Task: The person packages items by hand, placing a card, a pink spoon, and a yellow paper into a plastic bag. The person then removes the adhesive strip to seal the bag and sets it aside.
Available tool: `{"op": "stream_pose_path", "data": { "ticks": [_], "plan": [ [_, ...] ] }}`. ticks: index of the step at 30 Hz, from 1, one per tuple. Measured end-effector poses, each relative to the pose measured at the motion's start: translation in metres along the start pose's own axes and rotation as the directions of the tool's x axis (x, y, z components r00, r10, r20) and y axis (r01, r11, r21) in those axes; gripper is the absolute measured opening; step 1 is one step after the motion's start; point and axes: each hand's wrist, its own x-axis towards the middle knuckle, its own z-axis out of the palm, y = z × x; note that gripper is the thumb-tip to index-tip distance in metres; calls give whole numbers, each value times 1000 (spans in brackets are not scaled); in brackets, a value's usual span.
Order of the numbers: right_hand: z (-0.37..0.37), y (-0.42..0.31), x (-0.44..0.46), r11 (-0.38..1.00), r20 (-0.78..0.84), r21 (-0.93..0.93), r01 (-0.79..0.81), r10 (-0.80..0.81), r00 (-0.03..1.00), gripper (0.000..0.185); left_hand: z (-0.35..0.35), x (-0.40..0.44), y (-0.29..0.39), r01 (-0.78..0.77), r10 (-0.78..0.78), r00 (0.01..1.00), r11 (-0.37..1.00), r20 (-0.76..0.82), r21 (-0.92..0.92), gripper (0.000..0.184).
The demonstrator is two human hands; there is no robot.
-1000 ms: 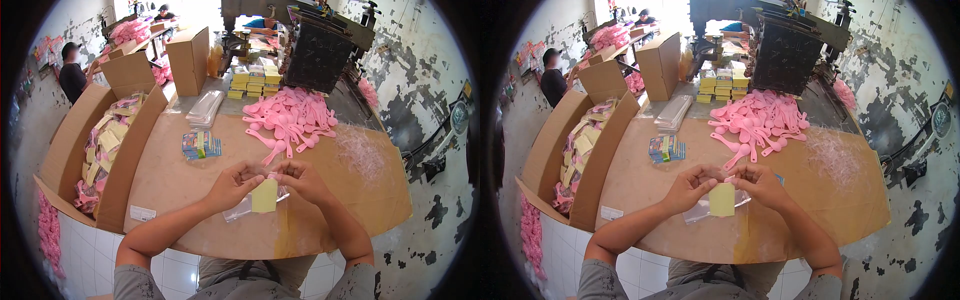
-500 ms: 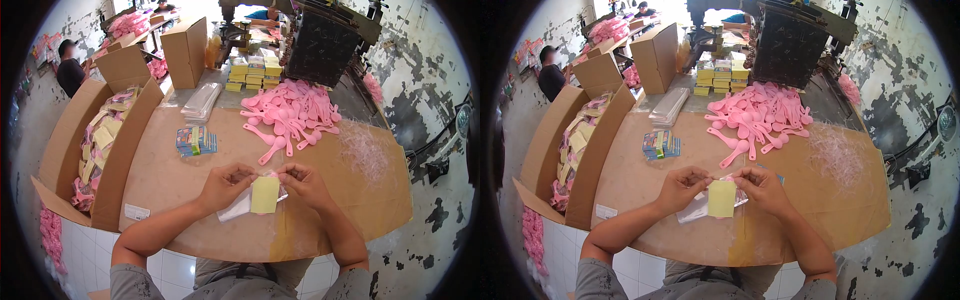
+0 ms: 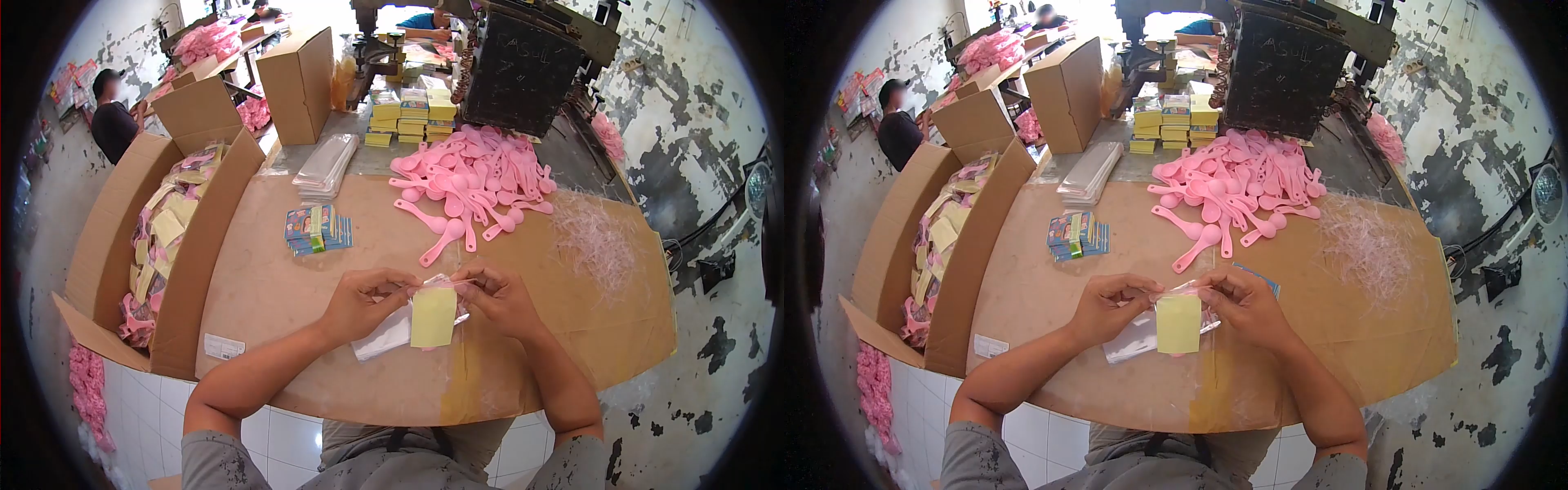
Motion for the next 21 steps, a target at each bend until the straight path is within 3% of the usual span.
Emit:
{"op": "stream_pose_path", "data": {
  "ticks": [4,7,10,21],
  "plan": [
    [-7,6,2,979,28,-151,139,-136,990,15,-3,1,-4,-55,55,998,998,30,12,19],
    [-7,1,-1,981,18,-151,122,-121,992,16,-5,2,-7,-94,95,994,995,54,-8,17],
    [-7,-7,-1,955,49,-256,152,-144,988,16,-5,0,-4,-19,25,998,995,61,-93,17],
    [-6,7,0,989,28,-126,77,-74,997,21,3,2,3,153,-155,988,976,2,-154,23]
  ]
}}
